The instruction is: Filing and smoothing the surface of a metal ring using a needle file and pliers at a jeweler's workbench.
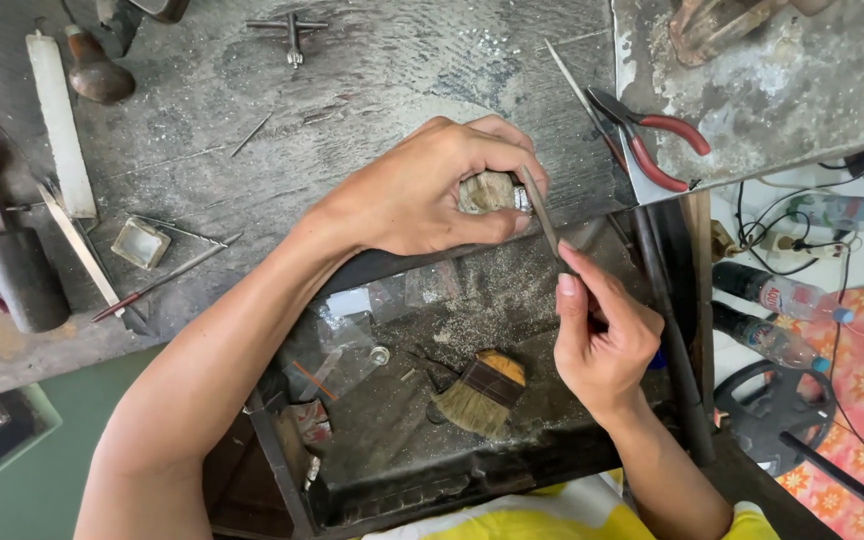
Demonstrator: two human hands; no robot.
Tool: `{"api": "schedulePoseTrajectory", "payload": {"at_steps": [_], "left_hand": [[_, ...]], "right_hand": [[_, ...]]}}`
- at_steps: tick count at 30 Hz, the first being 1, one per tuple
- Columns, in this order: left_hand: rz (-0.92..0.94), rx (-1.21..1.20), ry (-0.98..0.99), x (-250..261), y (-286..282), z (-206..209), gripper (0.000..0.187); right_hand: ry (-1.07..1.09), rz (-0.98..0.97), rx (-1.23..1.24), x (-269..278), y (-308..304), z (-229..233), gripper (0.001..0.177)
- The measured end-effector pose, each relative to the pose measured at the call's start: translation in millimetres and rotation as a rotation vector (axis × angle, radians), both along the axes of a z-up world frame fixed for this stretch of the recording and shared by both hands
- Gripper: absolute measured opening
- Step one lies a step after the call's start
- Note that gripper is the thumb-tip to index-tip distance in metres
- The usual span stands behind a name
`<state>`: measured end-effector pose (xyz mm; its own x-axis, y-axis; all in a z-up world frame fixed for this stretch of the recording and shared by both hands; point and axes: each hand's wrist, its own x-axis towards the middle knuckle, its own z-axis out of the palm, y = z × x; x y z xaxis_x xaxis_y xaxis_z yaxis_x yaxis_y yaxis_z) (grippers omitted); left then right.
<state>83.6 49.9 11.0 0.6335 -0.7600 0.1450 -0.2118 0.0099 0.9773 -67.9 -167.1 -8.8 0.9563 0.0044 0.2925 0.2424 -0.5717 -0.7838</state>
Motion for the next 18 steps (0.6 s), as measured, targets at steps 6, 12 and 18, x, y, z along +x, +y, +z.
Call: {"api": "schedulePoseTrajectory", "payload": {"at_steps": [6, 12, 18], "left_hand": [[0.005, 0.017, 0.032, 2, -2, -3, 0.017], [-0.002, 0.021, 0.078, 4, 0, 5, 0.018], [-0.011, 0.014, 0.080, 3, -3, 1, 0.018]], "right_hand": [[0.002, 0.007, 0.013, 6, 11, 11, 0.019], [0.030, 0.014, 0.008, 13, 17, 31, 0.018], [-0.033, 0.064, 0.023, 14, 9, 10, 0.020]]}}
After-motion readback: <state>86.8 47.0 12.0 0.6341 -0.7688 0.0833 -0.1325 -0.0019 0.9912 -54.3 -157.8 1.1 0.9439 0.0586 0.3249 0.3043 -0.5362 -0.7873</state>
